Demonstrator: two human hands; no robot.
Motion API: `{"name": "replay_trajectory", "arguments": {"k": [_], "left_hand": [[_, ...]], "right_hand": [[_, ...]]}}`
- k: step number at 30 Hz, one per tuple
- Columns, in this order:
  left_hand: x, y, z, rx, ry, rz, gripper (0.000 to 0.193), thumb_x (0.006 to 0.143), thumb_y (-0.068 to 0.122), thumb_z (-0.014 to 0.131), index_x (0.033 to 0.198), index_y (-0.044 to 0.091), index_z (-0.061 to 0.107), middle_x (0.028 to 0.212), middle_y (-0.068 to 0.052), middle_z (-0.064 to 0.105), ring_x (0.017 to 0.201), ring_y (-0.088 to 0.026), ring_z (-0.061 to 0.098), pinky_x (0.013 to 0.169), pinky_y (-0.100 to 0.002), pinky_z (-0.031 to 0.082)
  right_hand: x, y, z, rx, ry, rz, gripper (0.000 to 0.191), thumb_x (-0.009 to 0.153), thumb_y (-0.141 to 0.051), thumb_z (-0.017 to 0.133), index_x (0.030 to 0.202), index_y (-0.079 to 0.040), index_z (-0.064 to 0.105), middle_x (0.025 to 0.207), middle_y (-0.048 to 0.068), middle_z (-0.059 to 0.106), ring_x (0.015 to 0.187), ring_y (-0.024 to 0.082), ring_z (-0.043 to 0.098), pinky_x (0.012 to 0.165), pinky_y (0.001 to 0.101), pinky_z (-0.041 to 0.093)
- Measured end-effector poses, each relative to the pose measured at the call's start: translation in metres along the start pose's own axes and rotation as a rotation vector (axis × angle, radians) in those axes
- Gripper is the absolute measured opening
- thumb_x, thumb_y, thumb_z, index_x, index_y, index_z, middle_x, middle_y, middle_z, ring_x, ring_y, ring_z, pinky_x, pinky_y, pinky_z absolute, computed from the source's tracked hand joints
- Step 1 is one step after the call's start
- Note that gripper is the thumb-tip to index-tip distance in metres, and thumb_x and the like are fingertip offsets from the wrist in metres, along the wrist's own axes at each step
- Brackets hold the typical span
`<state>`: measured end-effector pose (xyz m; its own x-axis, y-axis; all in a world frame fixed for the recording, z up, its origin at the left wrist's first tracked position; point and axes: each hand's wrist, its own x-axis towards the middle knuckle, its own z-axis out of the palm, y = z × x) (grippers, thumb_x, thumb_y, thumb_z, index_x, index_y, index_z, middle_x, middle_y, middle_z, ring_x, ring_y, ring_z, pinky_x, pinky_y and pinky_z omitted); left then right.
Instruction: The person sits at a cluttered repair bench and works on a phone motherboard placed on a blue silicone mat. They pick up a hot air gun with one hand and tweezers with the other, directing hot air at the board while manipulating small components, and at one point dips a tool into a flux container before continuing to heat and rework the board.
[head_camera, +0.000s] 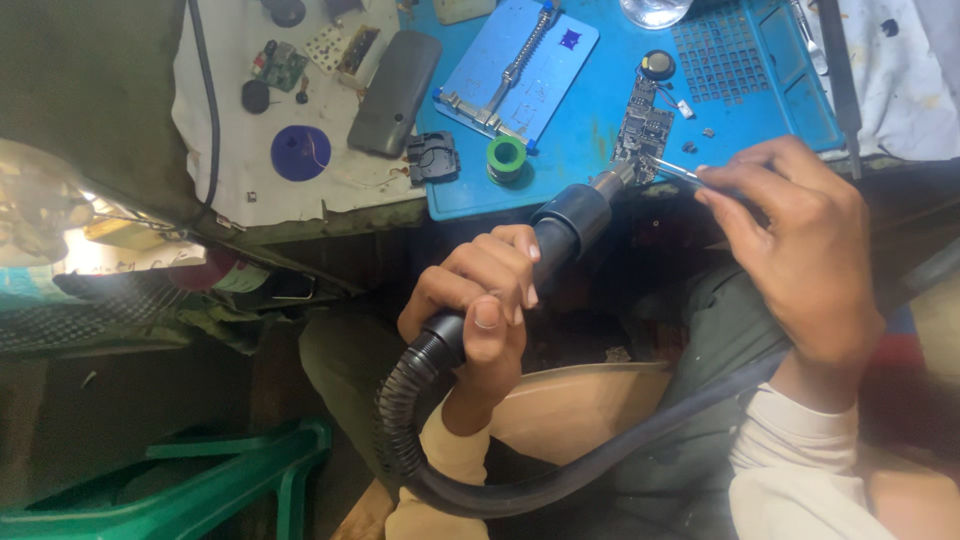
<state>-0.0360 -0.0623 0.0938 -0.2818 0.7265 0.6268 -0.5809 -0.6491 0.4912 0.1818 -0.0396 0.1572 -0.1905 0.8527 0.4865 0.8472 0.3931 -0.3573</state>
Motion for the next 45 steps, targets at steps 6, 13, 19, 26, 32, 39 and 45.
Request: {"name": "replay_trajectory", "arguments": {"k": [6,13,19,26,32,39,45], "left_hand": [[0.000,0.000,-0.001,-0.004,0.005,0.004,0.026,0.106,0.020,0.065,0.092,0.009,0.047,0.072,-0.005,0.052,0.067,-0.017,0.053,0.080,-0.041,0.046],[0.000,-0.002,-0.002,0.001,0.011,0.003,0.025,0.106,0.018,0.064,0.092,0.008,0.046,0.073,-0.006,0.052,0.067,-0.017,0.052,0.080,-0.041,0.046],[-0.001,-0.004,-0.001,-0.018,0.035,0.017,0.025,0.106,0.017,0.065,0.091,0.008,0.046,0.071,-0.006,0.051,0.067,-0.017,0.051,0.082,-0.042,0.046],[-0.003,-0.005,-0.001,0.006,0.031,0.025,0.025,0.105,0.017,0.064,0.091,0.008,0.046,0.072,-0.006,0.051,0.065,-0.017,0.052,0.081,-0.042,0.047],[-0.002,-0.006,-0.002,-0.003,0.039,0.046,0.023,0.104,0.016,0.064,0.091,0.008,0.047,0.074,-0.005,0.051,0.065,-0.016,0.051,0.083,-0.044,0.047],[-0.002,-0.006,-0.003,-0.013,0.031,0.034,0.022,0.105,0.016,0.064,0.091,0.008,0.048,0.069,-0.006,0.051,0.065,-0.016,0.051,0.083,-0.043,0.048],[-0.003,-0.006,-0.003,0.010,0.029,0.056,0.023,0.104,0.017,0.064,0.091,0.008,0.047,0.073,-0.005,0.051,0.064,-0.016,0.050,0.082,-0.043,0.048]], "right_hand": [[-0.001,-0.006,0.000,-0.033,0.002,0.021,0.015,0.089,-0.001,0.077,0.104,-0.001,0.075,0.099,0.017,0.067,0.084,0.035,0.067,0.070,0.0416,0.050],[0.001,-0.013,0.006,-0.136,0.045,-0.054,0.015,0.087,0.000,0.079,0.101,-0.002,0.074,0.098,0.014,0.065,0.085,0.035,0.066,0.069,0.0436,0.051],[-0.001,-0.010,0.007,-0.178,0.050,-0.098,0.017,0.085,0.000,0.079,0.101,-0.004,0.074,0.099,0.012,0.066,0.086,0.033,0.067,0.069,0.0427,0.052],[-0.008,0.010,0.013,-0.256,0.005,-0.202,0.024,0.080,0.002,0.078,0.102,-0.005,0.074,0.099,0.010,0.066,0.085,0.030,0.068,0.067,0.0407,0.054],[-0.018,0.028,0.022,-0.271,0.021,-0.269,0.017,0.096,-0.001,0.077,0.111,-0.008,0.073,0.107,0.007,0.066,0.093,0.026,0.068,0.072,0.0376,0.054],[-0.023,0.038,0.029,-0.312,0.048,-0.334,0.024,0.093,0.002,0.075,0.116,-0.005,0.074,0.106,0.008,0.066,0.093,0.025,0.069,0.072,0.0362,0.054],[-0.026,0.045,0.036,-0.325,0.088,-0.371,0.026,0.093,0.003,0.075,0.118,-0.005,0.074,0.107,0.007,0.067,0.092,0.025,0.067,0.071,0.0357,0.053]]}}
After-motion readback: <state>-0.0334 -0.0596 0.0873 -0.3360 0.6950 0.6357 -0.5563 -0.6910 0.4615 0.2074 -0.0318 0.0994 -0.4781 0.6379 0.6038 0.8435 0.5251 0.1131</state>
